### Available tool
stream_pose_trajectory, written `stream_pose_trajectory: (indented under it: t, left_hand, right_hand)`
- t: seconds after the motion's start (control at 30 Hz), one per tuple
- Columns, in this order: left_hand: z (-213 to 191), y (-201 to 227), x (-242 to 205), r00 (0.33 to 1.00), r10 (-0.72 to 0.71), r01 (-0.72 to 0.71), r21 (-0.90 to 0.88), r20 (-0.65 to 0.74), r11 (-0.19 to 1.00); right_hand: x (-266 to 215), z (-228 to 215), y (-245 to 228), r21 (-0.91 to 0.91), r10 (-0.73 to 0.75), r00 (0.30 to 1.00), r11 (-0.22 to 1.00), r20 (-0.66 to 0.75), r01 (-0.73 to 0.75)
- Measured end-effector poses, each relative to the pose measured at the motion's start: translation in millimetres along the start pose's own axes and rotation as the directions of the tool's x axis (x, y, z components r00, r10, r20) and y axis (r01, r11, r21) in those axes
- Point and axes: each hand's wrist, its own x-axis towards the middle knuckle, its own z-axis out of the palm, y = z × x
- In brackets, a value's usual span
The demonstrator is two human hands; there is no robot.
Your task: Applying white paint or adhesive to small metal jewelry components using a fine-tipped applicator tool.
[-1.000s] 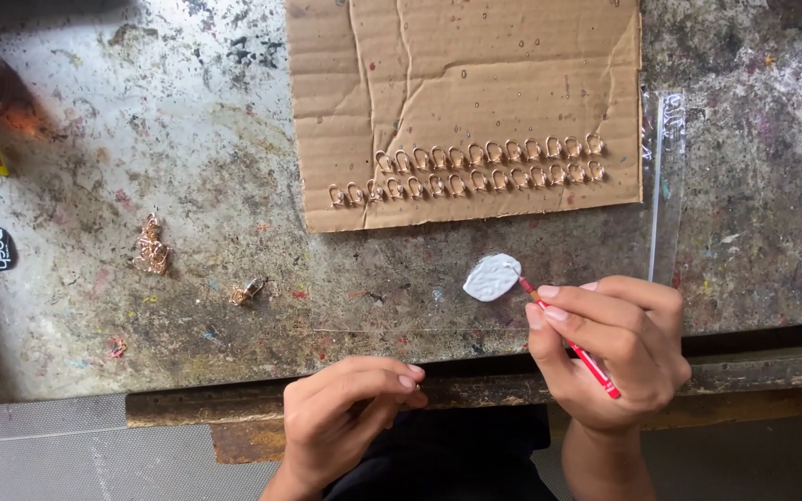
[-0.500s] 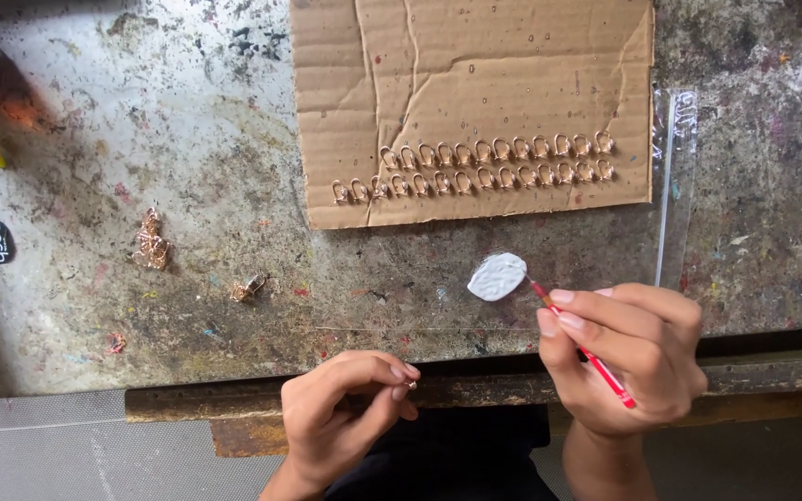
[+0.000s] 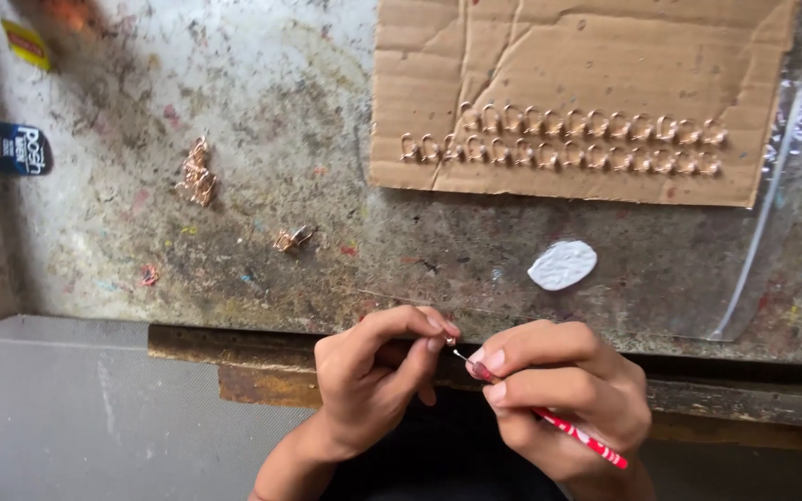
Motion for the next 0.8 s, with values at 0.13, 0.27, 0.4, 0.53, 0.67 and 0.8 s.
stream_pose_trajectory:
  t: [0.13,0.27,0.4,0.53,0.67,0.8]
  left_hand:
    - [-1,1,1,1.000,0.031,-0.030,0.034,-0.006,0.999]
    - [-3,1,1,1.000,0.020,-0.021,0.039,0.012,0.999]
    - [-3,1,2,0.999,0.031,-0.032,0.038,0.019,0.999]
    - [-2,1,2,1.000,0.027,-0.027,0.043,0.009,0.999]
    - [-2,1,2,0.999,0.037,-0.038,0.045,0.011,0.998]
    - [-5,5,3,0.998,0.033,-0.034,0.008,0.044,0.999]
  right_hand:
    - [4,12,1,-0.120,-0.056,0.997,0.991,-0.045,0.050]
    - [1,15,-1,-0.201,-0.035,0.996,0.979,-0.082,0.018]
    - [1,15,-2,-0.227,-0.035,0.995,0.974,-0.089,0.014]
    - [0,16,-1,-0.238,-0.039,0.993,0.971,-0.110,0.012]
    - [0,17,-1,-0.250,-0.029,0.994,0.968,-0.105,0.002]
    - [-6,21,-3,-0.212,-0.008,0.984,0.977,-0.178,-0.030]
